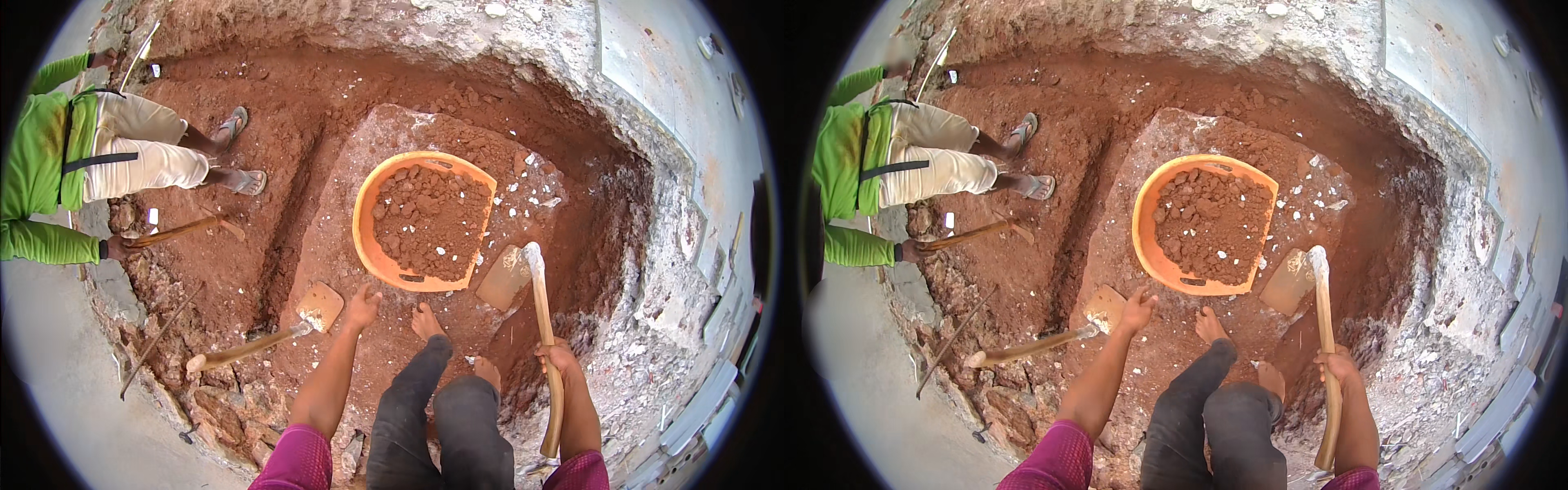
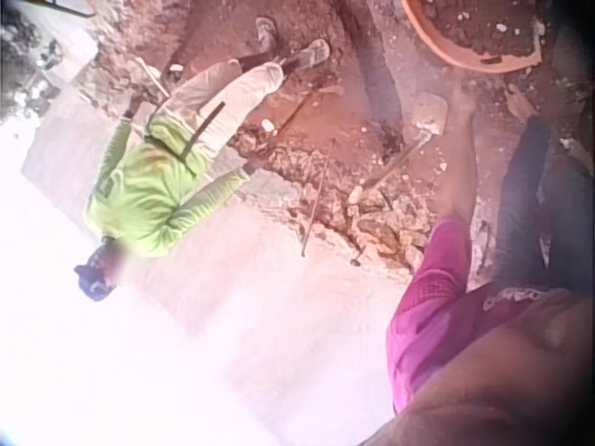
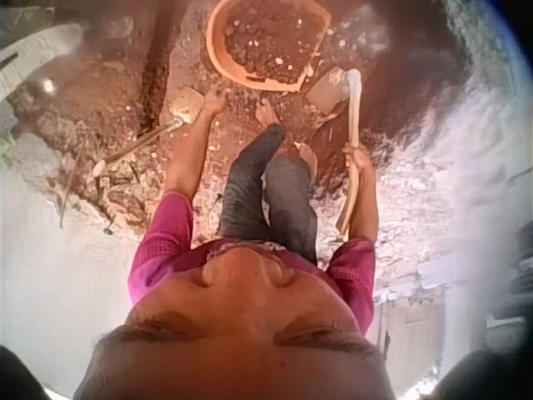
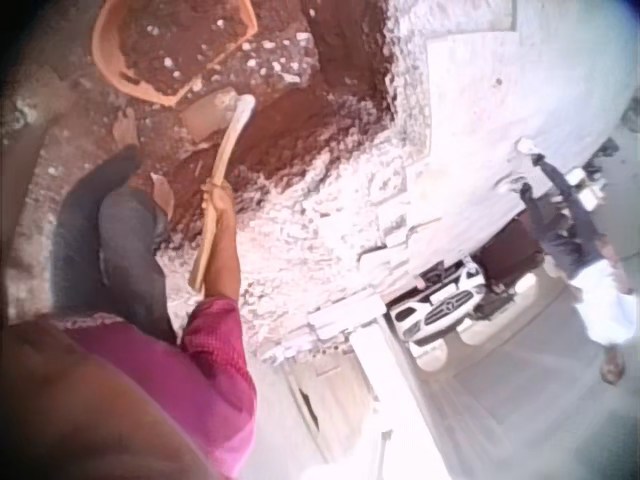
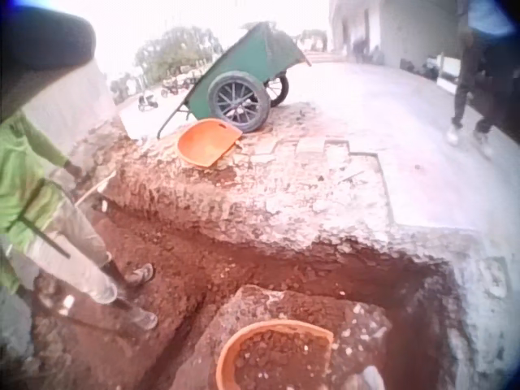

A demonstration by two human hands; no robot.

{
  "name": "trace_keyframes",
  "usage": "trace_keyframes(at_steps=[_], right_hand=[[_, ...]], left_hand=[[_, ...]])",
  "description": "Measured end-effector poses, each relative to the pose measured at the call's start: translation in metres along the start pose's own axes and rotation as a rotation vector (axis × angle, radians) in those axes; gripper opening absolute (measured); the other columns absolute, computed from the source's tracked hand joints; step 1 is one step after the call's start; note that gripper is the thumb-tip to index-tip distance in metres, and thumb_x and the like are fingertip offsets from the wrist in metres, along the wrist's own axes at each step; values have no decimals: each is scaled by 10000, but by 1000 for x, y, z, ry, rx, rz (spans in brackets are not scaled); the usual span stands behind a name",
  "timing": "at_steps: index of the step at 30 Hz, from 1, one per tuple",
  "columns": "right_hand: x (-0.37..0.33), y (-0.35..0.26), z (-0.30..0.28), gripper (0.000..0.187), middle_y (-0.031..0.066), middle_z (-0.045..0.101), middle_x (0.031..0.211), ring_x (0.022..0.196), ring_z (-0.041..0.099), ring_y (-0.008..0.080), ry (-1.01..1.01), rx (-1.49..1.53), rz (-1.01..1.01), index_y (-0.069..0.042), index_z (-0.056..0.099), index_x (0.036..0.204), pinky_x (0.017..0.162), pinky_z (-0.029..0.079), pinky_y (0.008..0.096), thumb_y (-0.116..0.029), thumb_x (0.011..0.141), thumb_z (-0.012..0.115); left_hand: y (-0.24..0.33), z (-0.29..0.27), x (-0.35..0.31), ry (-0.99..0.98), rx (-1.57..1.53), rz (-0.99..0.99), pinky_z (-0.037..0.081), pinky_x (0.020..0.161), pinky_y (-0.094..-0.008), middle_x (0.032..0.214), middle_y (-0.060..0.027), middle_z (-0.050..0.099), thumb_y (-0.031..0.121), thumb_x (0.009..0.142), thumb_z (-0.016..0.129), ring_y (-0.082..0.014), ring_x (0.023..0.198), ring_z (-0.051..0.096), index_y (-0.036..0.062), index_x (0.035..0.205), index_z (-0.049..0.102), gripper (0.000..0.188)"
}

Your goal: The person uses a hoe to break up and scoop soil from a large excavation pit into an orange basin. They then carry the basin to a green wheelbarrow and dump the contents. The process is repeated multiple times.

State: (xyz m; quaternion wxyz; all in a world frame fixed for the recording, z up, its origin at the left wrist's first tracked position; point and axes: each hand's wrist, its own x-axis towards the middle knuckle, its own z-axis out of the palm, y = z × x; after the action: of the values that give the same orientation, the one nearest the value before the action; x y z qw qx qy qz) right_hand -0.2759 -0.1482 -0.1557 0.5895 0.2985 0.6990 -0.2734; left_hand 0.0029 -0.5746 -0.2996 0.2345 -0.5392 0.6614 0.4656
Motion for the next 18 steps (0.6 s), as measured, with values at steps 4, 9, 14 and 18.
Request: trace_keyframes(at_steps=[4, 9, 14, 18], right_hand=[[-9, -4, 7, 125, 75, 568, 625, 453, 551, 197, 42, -6, -19, -8, 596, 852, 404, 464, 360, -2, 780, 698], [14, -7, 33, 128, 137, 632, 694, 505, 620, 251, 107, -25, -82, 58, 640, 822, 462, 530, 394, -13, 748, 716], [-5, -35, 47, 219, 228, 712, 864, 638, 721, 316, 246, -60, 42, 81, 687, 942, 526, 590, 412, -33, 756, 712], [-18, -80, 130, 335, 279, 709, 981, 822, 739, 365, 323, -18, 18, 99, 669, 1077, 651, 612, 447, -42, 774, 697]], left_hand=[[1, -37, -150, 80, 40, -1, 531, 936, -418, 1210, -210, 679, 341, 895, 694, -328, 1086, 683, 83, 1283, 627, 470], [-6, -111, -263, 39, -7, -105, 548, 914, -378, 1170, -184, 704, 270, 894, 720, -278, 1078, 694, 29, 1242, 653, 429], [18, -166, -268, 62, -71, -20, 553, 884, -354, 1126, -196, 713, 234, 899, 726, -255, 1021, 712, -19, 1220, 652, 416], [152, -275, -236, 65, 161, 163, 542, 895, -341, 1111, -188, 717, 218, 918, 720, -238, 1035, 699, -34, 1188, 651, 375]])
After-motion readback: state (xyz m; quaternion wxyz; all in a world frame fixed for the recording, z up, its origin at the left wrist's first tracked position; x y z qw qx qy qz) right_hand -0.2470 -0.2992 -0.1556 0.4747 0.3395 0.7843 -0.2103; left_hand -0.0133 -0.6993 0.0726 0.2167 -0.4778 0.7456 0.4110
